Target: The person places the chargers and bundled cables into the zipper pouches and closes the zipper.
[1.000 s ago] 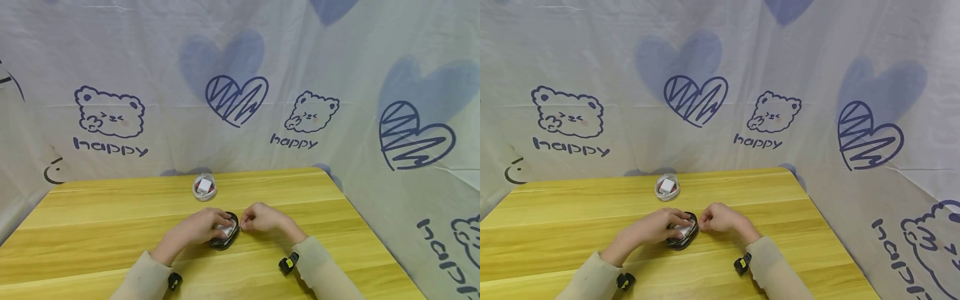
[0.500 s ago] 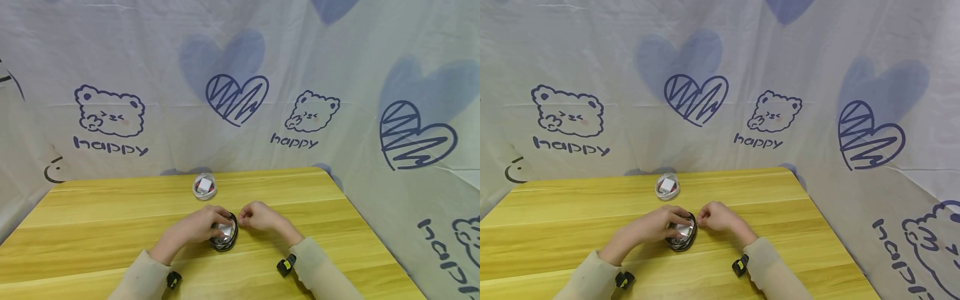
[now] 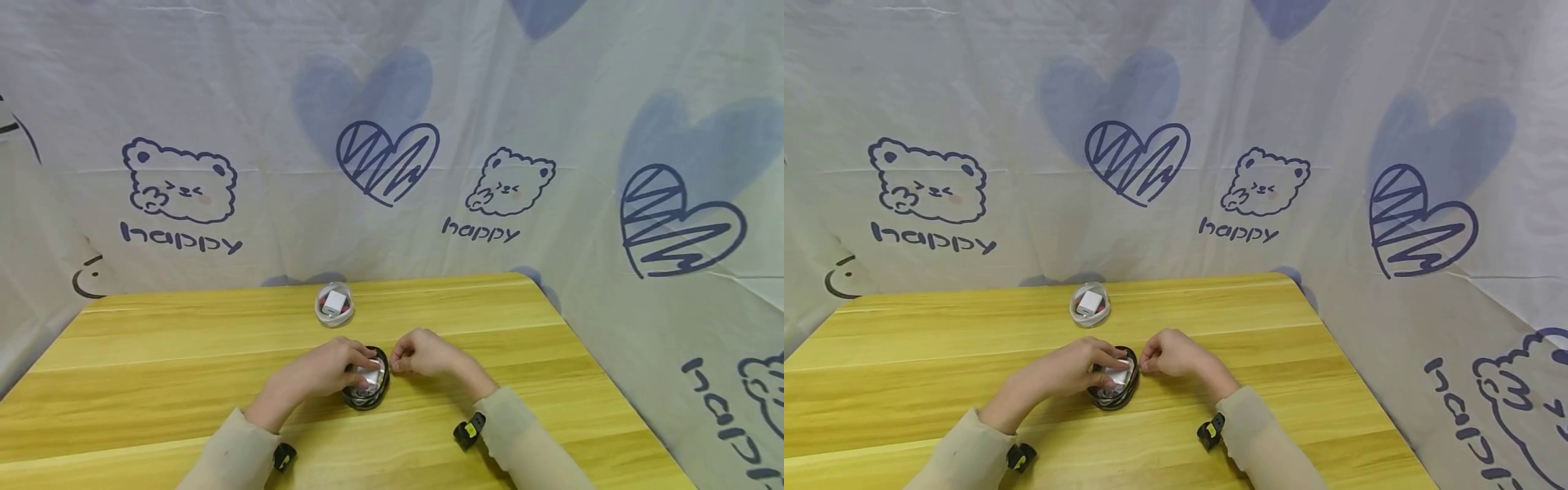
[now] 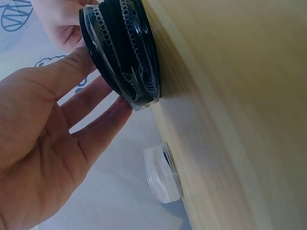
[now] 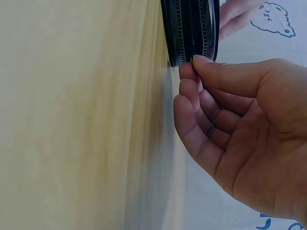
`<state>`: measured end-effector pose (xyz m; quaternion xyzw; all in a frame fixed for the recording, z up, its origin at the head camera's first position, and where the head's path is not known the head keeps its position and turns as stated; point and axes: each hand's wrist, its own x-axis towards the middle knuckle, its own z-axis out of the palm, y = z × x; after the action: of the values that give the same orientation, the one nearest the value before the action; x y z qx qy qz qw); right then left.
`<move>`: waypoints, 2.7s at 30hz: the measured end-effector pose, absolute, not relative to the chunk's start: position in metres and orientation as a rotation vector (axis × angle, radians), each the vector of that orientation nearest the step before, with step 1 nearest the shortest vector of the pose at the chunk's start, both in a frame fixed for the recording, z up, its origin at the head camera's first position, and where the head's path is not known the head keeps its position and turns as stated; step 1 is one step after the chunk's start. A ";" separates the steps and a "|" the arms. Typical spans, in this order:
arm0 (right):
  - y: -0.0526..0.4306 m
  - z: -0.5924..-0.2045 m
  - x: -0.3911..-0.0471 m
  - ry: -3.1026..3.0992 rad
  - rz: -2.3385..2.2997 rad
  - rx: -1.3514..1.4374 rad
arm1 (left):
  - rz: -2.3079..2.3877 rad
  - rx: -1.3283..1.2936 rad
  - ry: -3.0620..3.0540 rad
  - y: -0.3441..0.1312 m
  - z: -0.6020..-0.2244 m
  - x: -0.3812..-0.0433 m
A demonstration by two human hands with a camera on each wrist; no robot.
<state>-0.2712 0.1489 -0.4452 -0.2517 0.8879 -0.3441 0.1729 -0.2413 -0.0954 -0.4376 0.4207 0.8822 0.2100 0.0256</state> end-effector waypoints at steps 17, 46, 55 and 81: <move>0.153 -0.444 -0.275 2.473 -0.875 -0.872 | 0.672 1.319 2.748 -0.092 -0.438 -0.241; 0.144 -0.446 -0.270 2.679 -0.919 -0.785 | 0.667 1.378 2.748 -0.096 -0.436 -0.241; 0.147 -0.450 -0.276 2.625 -0.940 -0.799 | 0.680 1.280 2.717 -0.093 -0.436 -0.240; 0.159 -0.447 -0.278 2.535 -0.845 -0.906 | 0.641 1.258 2.760 -0.090 -0.438 -0.240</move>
<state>-0.2775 0.1587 -0.4466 -0.3170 0.8870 -0.2955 0.1593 -0.2400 -0.0902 -0.4384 0.4057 0.8901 0.2067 0.0208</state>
